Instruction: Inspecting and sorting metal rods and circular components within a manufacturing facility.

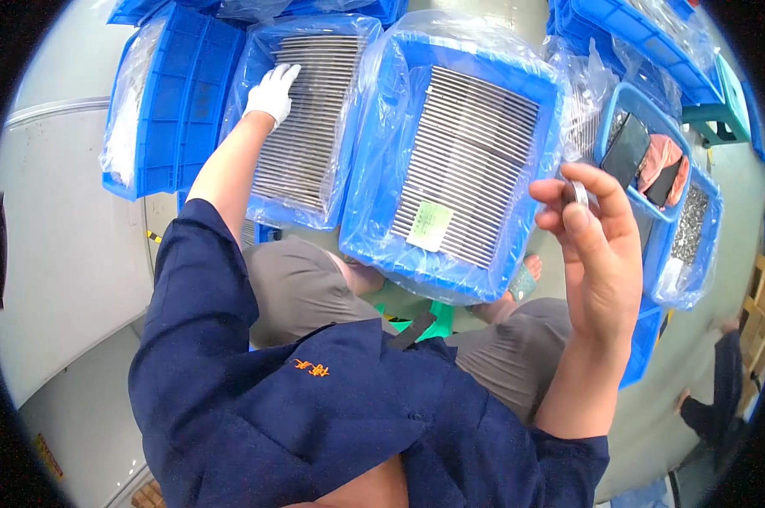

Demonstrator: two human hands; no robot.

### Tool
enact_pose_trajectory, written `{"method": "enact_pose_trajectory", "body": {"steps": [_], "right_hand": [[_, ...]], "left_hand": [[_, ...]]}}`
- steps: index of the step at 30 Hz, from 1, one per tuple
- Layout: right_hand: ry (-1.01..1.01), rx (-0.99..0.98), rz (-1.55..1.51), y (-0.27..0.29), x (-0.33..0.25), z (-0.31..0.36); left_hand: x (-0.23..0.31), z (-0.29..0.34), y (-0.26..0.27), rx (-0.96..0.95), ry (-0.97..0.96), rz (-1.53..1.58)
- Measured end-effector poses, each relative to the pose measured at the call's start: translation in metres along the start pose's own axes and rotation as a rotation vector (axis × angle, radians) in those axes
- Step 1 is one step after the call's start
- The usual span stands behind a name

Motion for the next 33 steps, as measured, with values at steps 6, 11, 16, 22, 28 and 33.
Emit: {"method": "enact_pose_trajectory", "body": {"steps": [6,11,16,22,28,33], "right_hand": [[-0.071,0.051,0.019,0.006,0.009,-0.014],[-0.103,0.037,0.001,0.003,0.015,-0.019],[-0.083,0.024,0.008,-0.001,0.012,-0.020],[-0.075,0.044,0.009,0.000,0.011,-0.013],[-0.091,0.086,0.040,0.002,0.010,-0.006],[-0.117,0.067,0.014,0.006,0.015,-0.003]], "left_hand": [[0.008,-0.028,-0.006,-0.004,-0.009,0.050],[0.010,-0.035,0.015,-0.140,-0.073,-0.070],[0.017,-0.035,0.018,-0.261,-0.144,-0.166],[0.021,-0.019,-0.002,-0.061,-0.140,-0.081],[0.016,-0.006,-0.016,-0.192,0.094,0.142],[0.019,0.028,-0.011,-0.239,0.182,0.277]]}}
Point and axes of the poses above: each hand's wrist, its own z-axis away from the middle knuckle, its own y-axis out of the back of the hand, x = y × z, the point moved 6 cm from there along -z, towards the middle knuckle, and after that the axes turned 11 degrees about -x, right-handed, at the moved point
